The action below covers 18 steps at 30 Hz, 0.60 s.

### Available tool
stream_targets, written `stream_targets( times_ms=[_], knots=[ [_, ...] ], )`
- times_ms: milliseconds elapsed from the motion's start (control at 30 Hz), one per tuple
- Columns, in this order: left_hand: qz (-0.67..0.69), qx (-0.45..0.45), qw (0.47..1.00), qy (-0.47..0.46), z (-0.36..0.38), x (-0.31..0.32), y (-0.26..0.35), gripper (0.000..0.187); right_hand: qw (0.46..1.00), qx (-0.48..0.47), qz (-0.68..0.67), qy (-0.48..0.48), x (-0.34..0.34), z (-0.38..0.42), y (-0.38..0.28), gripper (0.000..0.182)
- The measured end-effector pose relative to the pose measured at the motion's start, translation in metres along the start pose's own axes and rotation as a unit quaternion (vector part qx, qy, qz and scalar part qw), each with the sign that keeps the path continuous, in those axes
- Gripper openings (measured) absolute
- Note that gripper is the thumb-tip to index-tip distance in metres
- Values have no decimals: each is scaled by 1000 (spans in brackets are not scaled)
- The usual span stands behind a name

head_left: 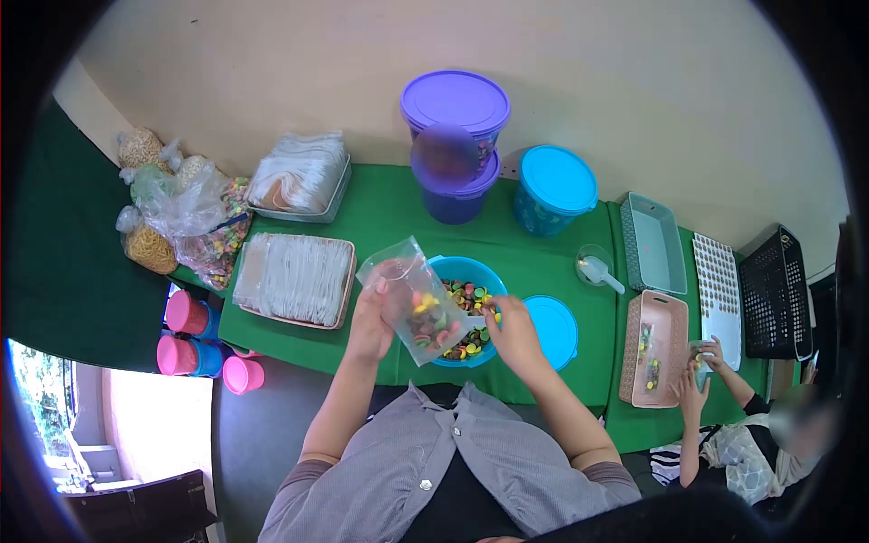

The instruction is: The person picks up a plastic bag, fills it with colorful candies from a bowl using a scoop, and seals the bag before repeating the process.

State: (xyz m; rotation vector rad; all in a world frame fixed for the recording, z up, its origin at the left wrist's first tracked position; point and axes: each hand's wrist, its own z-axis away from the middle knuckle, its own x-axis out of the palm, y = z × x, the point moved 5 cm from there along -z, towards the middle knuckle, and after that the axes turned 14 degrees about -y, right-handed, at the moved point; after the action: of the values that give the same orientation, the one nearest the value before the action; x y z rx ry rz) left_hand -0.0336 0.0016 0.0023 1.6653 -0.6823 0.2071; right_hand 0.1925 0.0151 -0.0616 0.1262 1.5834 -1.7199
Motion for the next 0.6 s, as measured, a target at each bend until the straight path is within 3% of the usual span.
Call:
stream_targets(
  times_ms=[67,100,133,167,200,267,300,367,600],
  knots=[
    [-20,-46,999,13,4,5,-8,51,957,-123,176,196,-29,25,-60,21],
    [-14,-60,998,-5,3,13,-10,53,957,-120,178,197,-35,31,-74,21],
    [-11,-61,998,-6,5,16,-13,53,981,-122,-67,134,-38,32,-78,22],
    [-87,-109,989,-43,5,21,-18,51,942,-119,-307,62,-33,30,-78,23],
    [-163,-154,971,-79,6,26,-23,49,942,-120,-306,63,-31,29,-79,23],
    [-148,-113,980,-64,7,46,-34,44,945,-188,-264,41,-25,26,-84,21],
    [-146,-103,984,-26,9,52,-32,39,917,-165,-362,39,-16,22,-75,19],
    [-118,-74,990,37,14,54,-31,25,916,-171,-359,52,-11,22,-68,17],
    [-114,-52,989,83,19,50,-30,21,892,-107,-433,72,5,35,-73,14]
  ],
)
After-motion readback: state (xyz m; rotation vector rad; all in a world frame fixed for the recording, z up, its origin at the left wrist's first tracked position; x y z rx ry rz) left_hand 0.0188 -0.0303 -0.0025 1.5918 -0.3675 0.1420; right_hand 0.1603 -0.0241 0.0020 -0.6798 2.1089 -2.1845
